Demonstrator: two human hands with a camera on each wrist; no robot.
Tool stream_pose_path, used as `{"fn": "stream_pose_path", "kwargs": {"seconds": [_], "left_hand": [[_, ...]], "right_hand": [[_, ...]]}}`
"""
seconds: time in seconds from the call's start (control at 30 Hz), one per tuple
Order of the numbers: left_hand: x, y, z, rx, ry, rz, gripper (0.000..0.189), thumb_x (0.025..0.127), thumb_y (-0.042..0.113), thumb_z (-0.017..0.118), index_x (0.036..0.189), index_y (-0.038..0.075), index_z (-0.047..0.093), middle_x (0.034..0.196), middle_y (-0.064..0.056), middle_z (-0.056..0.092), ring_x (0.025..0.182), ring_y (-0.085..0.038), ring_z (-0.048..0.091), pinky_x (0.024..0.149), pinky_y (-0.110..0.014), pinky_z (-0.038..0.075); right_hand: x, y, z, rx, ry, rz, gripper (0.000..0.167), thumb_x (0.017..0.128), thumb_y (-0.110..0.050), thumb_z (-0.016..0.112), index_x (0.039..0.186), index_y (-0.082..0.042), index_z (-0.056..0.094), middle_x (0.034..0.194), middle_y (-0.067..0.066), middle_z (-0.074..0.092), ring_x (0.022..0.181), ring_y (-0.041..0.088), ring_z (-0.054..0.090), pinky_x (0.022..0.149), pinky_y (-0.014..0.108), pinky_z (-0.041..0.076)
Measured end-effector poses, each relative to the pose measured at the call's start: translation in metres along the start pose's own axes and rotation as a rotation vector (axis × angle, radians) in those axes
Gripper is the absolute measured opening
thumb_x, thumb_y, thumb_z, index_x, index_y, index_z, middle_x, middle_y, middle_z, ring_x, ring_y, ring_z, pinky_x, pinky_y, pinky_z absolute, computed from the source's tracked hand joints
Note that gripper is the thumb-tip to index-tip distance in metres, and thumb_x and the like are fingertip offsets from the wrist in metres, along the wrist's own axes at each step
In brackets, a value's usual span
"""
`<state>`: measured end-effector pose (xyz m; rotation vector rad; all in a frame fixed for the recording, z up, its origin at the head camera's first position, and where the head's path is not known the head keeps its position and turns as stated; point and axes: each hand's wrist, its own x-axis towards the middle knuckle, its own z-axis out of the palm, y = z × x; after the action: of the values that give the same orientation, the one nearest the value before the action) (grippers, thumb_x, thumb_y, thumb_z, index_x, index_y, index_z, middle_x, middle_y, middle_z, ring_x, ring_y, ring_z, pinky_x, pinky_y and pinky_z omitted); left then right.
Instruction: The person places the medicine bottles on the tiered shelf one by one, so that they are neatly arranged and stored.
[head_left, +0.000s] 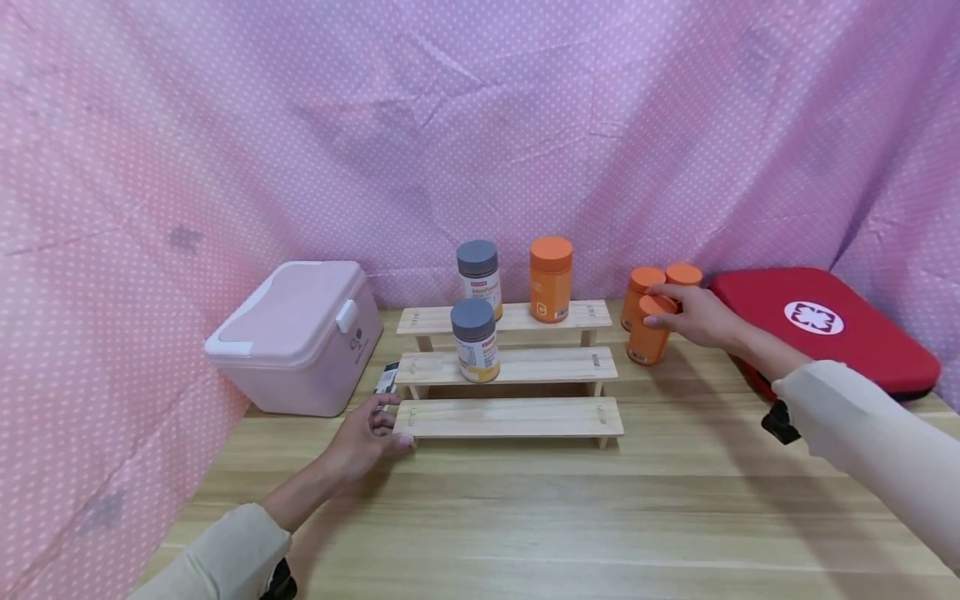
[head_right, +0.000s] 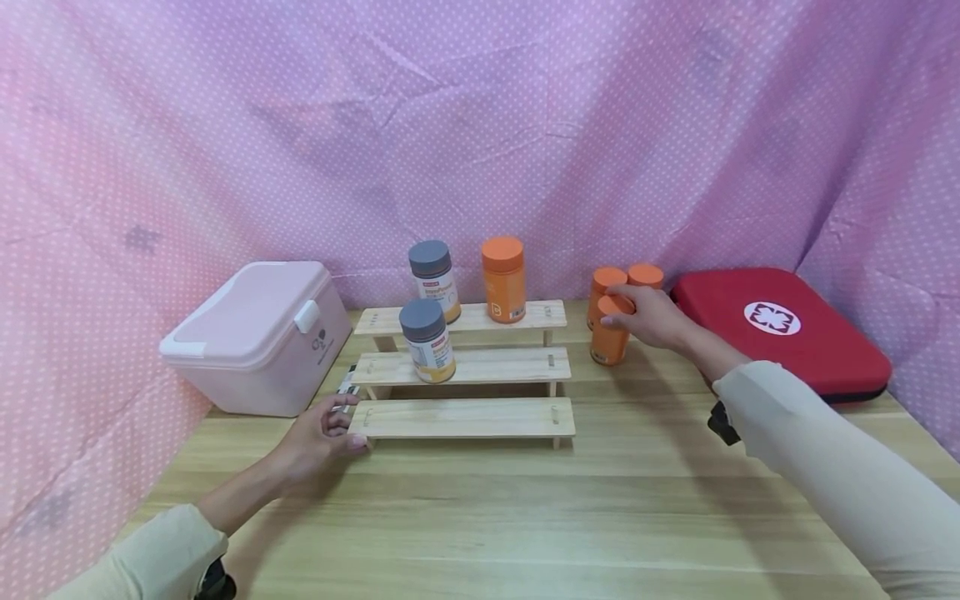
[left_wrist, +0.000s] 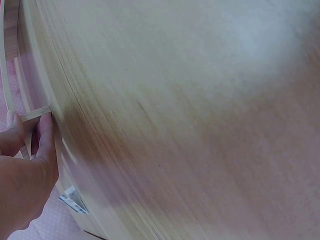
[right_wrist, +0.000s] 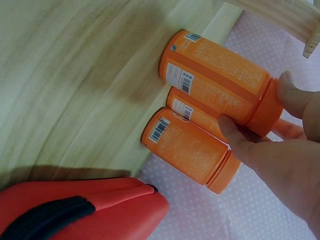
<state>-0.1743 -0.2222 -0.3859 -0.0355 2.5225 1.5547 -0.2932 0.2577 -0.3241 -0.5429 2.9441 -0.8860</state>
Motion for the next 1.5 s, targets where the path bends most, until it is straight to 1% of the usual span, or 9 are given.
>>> {"fn": "stream_pose_path", "kwargs": {"seconds": [0.13, 0.23, 0.4, 0.67, 0.9, 1.07, 1.17, 1.3, 1.5], "left_hand": [[0.0, 0.001, 0.0, -0.009, 0.001, -0.006, 0.064, 0.081, -0.003, 0.073, 0.136, -0.002, 0.039, 0.093, -0.012, 0.062, 0.082, -0.017, 0.059, 0.069, -0.024, 0.05], [0.0, 0.002, 0.0, -0.018, -0.001, -0.006, 0.064, 0.081, -0.003, 0.073, 0.135, -0.002, 0.039, 0.093, -0.012, 0.062, 0.081, -0.017, 0.059, 0.069, -0.024, 0.05], [-0.002, 0.003, 0.001, -0.035, 0.001, -0.008, 0.063, 0.081, -0.006, 0.072, 0.135, -0.003, 0.04, 0.093, -0.012, 0.06, 0.081, -0.017, 0.057, 0.069, -0.024, 0.051], [-0.003, 0.003, 0.002, 0.006, 0.017, -0.017, 0.061, 0.081, -0.004, 0.072, 0.134, -0.001, 0.042, 0.098, -0.013, 0.065, 0.088, -0.02, 0.063, 0.073, -0.026, 0.053], [-0.003, 0.003, 0.002, 0.012, 0.017, -0.012, 0.061, 0.082, -0.004, 0.072, 0.134, -0.001, 0.041, 0.1, -0.014, 0.065, 0.089, -0.021, 0.064, 0.073, -0.024, 0.053], [-0.003, 0.003, 0.002, 0.01, 0.017, -0.016, 0.061, 0.081, -0.004, 0.072, 0.134, -0.001, 0.041, 0.1, -0.014, 0.065, 0.088, -0.02, 0.063, 0.072, -0.024, 0.052], [-0.002, 0.002, 0.002, 0.013, 0.018, -0.013, 0.062, 0.081, -0.004, 0.072, 0.134, -0.002, 0.041, 0.1, -0.014, 0.065, 0.087, -0.02, 0.063, 0.072, -0.024, 0.052], [0.0, 0.001, 0.002, 0.027, 0.026, -0.016, 0.062, 0.081, -0.004, 0.072, 0.135, -0.001, 0.042, 0.099, -0.013, 0.064, 0.088, -0.019, 0.062, 0.073, -0.025, 0.052], [0.0, 0.0, 0.001, 0.033, 0.022, -0.011, 0.062, 0.08, -0.002, 0.073, 0.134, 0.0, 0.042, 0.099, -0.013, 0.064, 0.089, -0.02, 0.062, 0.074, -0.026, 0.052]], "right_hand": [[-0.001, 0.001, 0.0, 0.015, 0.027, -0.02, 0.063, 0.09, -0.02, 0.069, 0.138, 0.01, 0.041, 0.135, 0.034, 0.044, 0.119, 0.045, 0.045, 0.1, 0.06, 0.034], [-0.004, 0.0, -0.001, 0.008, 0.046, -0.031, 0.061, 0.089, -0.018, 0.07, 0.137, 0.008, 0.044, 0.132, 0.031, 0.048, 0.113, 0.042, 0.048, 0.098, 0.057, 0.037], [-0.016, -0.005, -0.007, -0.031, 0.052, -0.01, 0.059, 0.088, -0.026, 0.071, 0.136, 0.003, 0.049, 0.121, 0.028, 0.057, 0.097, 0.036, 0.052, 0.083, 0.047, 0.044], [-0.046, -0.026, -0.024, -0.088, 0.108, -0.046, 0.058, 0.084, -0.031, 0.076, 0.132, -0.005, 0.057, 0.104, 0.016, 0.062, 0.084, 0.027, 0.049, 0.066, 0.033, 0.038], [-0.066, -0.037, -0.035, -0.077, 0.149, -0.097, 0.055, 0.082, -0.03, 0.077, 0.13, -0.008, 0.06, 0.104, 0.013, 0.065, 0.082, 0.021, 0.05, 0.064, 0.024, 0.039], [-0.075, -0.046, -0.042, -0.027, 0.151, -0.068, 0.053, 0.082, -0.03, 0.077, 0.13, -0.014, 0.06, 0.1, 0.007, 0.065, 0.075, 0.013, 0.052, 0.061, 0.021, 0.039], [-0.078, -0.053, -0.047, -0.008, 0.161, -0.044, 0.055, 0.082, -0.03, 0.078, 0.131, -0.016, 0.06, 0.106, 0.008, 0.066, 0.078, 0.007, 0.056, 0.065, 0.016, 0.041], [-0.078, -0.062, -0.051, 0.029, 0.176, -0.064, 0.058, 0.082, -0.026, 0.078, 0.135, -0.017, 0.057, 0.116, 0.012, 0.066, 0.082, 0.001, 0.06, 0.069, 0.01, 0.042], [-0.074, -0.085, -0.051, 0.054, 0.173, -0.12, 0.053, 0.083, -0.021, 0.077, 0.132, -0.019, 0.06, 0.111, 0.009, 0.067, 0.081, 0.006, 0.061, 0.068, 0.013, 0.045]]}}
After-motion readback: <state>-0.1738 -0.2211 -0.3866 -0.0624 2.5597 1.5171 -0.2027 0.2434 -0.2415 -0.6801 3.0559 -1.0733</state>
